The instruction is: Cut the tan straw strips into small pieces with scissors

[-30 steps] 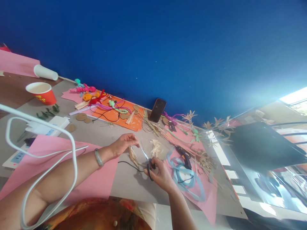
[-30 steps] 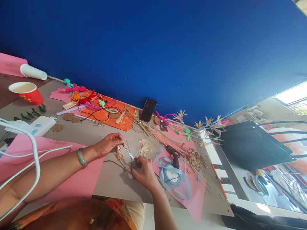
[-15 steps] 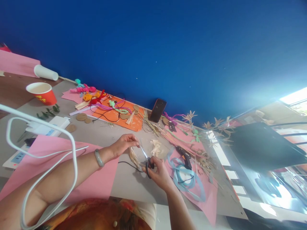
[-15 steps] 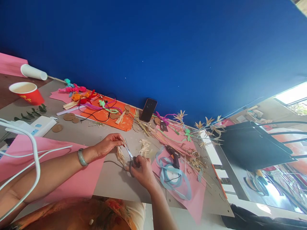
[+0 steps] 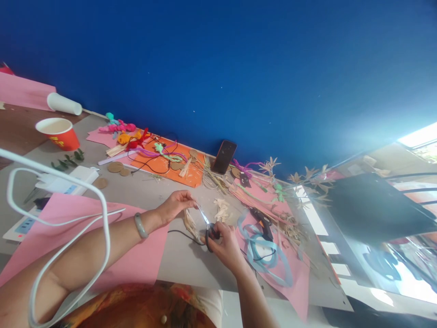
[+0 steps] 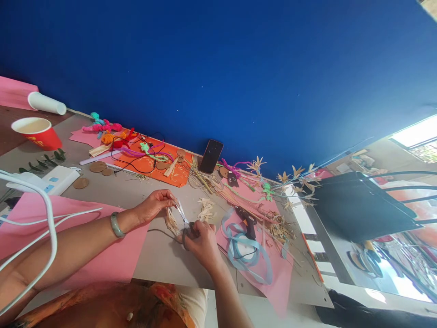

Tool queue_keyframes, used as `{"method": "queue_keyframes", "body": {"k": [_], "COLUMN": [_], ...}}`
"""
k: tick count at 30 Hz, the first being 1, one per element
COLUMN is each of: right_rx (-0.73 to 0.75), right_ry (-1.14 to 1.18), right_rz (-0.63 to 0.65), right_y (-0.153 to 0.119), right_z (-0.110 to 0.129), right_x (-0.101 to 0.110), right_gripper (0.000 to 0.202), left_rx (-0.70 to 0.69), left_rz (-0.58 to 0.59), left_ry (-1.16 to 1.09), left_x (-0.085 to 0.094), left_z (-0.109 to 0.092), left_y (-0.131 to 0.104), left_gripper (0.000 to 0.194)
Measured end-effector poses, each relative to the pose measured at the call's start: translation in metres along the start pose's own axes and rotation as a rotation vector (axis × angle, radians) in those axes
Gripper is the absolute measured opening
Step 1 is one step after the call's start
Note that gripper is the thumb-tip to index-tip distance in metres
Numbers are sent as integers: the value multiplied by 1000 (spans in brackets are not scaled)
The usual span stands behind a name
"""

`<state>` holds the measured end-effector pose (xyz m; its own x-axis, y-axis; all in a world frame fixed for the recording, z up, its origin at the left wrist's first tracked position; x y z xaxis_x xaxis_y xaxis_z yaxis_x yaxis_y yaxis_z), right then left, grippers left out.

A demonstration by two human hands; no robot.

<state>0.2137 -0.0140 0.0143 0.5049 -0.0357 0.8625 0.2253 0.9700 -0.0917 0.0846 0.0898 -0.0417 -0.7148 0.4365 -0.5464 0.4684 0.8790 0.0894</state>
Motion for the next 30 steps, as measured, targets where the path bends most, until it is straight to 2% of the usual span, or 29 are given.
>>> {"method": "queue_keyframes", "body": {"k": [10, 15, 18, 23, 27, 30], "right_rx": [-40, -143, -239, -352, -364, -343], "right_ry": [111, 433, 689, 990, 1231, 1304], "right_rz": [19, 59, 70, 180, 331, 376], "right_y": [2, 7, 10, 17, 21, 22], "right_z": [-11, -23, -24, -10, 7, 14], "right_x": [-4, -2, -2, -17, -31, -33], "right_gripper": [32, 35, 28, 20, 25, 28], "left_rx": [-9, 15, 17, 19, 27, 28], "left_rz": [14, 9, 27, 143, 227, 265], "left_ry": [22, 62, 71, 54, 46, 41], "left_x": [-3, -4, -8, -24, -32, -35], "left_z": [-5, -8, -11, -17, -22, -22], "left_y": [0, -2, -5, -11, -15, -16], "left_gripper": [21, 20, 19, 18, 18, 16]}}
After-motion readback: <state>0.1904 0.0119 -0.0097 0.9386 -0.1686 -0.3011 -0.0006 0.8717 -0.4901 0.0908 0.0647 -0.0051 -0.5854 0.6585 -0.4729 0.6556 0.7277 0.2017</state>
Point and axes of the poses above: each hand's wrist, its own y-axis towards the middle knuckle, its own x-axis out of the back of the hand, z = x × y, the point moved 9 cm from there along y, towards the middle knuckle, and after that the axes turned 12 degrees about -x, right-handed, at the moved point
